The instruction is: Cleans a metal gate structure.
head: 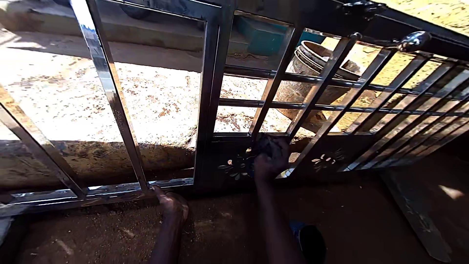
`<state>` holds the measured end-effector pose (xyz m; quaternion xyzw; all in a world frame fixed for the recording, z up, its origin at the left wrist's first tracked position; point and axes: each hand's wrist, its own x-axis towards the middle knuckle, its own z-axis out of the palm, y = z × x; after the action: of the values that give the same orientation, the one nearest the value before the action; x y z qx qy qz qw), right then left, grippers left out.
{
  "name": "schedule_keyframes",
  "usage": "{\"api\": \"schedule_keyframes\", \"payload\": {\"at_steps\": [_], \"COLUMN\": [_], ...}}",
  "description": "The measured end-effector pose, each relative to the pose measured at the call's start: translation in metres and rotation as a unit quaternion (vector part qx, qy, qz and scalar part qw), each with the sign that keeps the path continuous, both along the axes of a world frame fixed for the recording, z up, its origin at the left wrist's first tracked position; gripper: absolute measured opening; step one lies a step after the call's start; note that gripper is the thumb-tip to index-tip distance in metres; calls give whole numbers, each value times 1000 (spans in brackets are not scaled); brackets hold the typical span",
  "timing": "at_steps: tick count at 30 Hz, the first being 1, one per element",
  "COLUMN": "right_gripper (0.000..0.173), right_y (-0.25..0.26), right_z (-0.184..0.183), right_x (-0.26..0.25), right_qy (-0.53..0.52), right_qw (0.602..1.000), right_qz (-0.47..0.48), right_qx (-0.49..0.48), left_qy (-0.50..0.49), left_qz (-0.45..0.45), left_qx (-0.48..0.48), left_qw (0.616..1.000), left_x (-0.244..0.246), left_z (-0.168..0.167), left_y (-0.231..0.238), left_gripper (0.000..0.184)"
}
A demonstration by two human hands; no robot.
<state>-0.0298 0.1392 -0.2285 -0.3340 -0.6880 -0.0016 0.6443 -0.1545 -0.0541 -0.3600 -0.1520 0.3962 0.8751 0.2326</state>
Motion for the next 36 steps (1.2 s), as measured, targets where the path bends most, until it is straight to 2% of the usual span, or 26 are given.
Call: {"api": "schedule_keyframes", "payload": {"at_steps": [4,6,8,9,11,13,14,16,20,22,25,27,28,30,31,32,34,35,36], "right_gripper": [15,15,16,16,9,10,11,12,13,21,30,39,47,72,80,82,71,71,78], "right_y": [-80,-85,-57,-36,14,43,41,8,-78,-81,-50,-46,-56,-72,-70,-65,-59,-62,-67], "right_z": [-10,-9,-9,-9,-8,-5,-2,1,-9,-8,2,23,38,76,89,97,103,101,98], "right_x": [-81,-88,-60,-37,9,35,36,8,-79,-82,-39,-13,-10,-21,-30,-36,-39,-36,-31], "right_qy": [-86,-117,-116,-92,-12,43,43,11,-75,-108,-153,-229,-301,-450,-485,-491,-462,-457,-466], "right_qw": [978,963,966,977,998,997,996,998,986,983,988,967,936,816,772,760,777,785,782], "right_qz": [170,219,205,169,51,-43,-57,-25,137,121,-23,-59,-55,-27,-13,-1,15,10,-2], "right_qx": [89,106,104,89,38,-38,-60,-50,66,85,15,-99,-177,-362,-411,-426,-427,-418,-413], "left_qy": [-6,-10,-11,-8,-5,-5,-6,-5,-3,-7,-6,-7,-10,-9,-10,-13,-15,-18,-21], "left_qz": [12,6,4,3,4,0,-2,0,15,16,8,7,10,12,14,15,13,12,10], "left_qx": [-4,-5,-5,-3,-2,-7,-8,-10,-10,-4,-2,-9,-11,-11,-9,-10,-8,-11,-13], "left_qw": [1000,1000,1000,1000,1000,1000,1000,1000,1000,1000,1000,1000,1000,1000,1000,1000,1000,1000,1000], "left_x": [1,1,1,0,-1,-1,1,1,0,0,0,2,3,2,1,0,0,2,3], "left_z": [1,1,0,-3,-5,-5,-4,-2,-5,-4,-4,-2,-1,1,1,0,-2,-4,-4], "left_y": [5,5,5,5,6,5,5,6,6,6,4,3,3,5,6,6,5,4,3], "left_gripper": [90,91,91,91,90,90,91,90,91,90,92,91,90,90,91,91,92,92,92]}}
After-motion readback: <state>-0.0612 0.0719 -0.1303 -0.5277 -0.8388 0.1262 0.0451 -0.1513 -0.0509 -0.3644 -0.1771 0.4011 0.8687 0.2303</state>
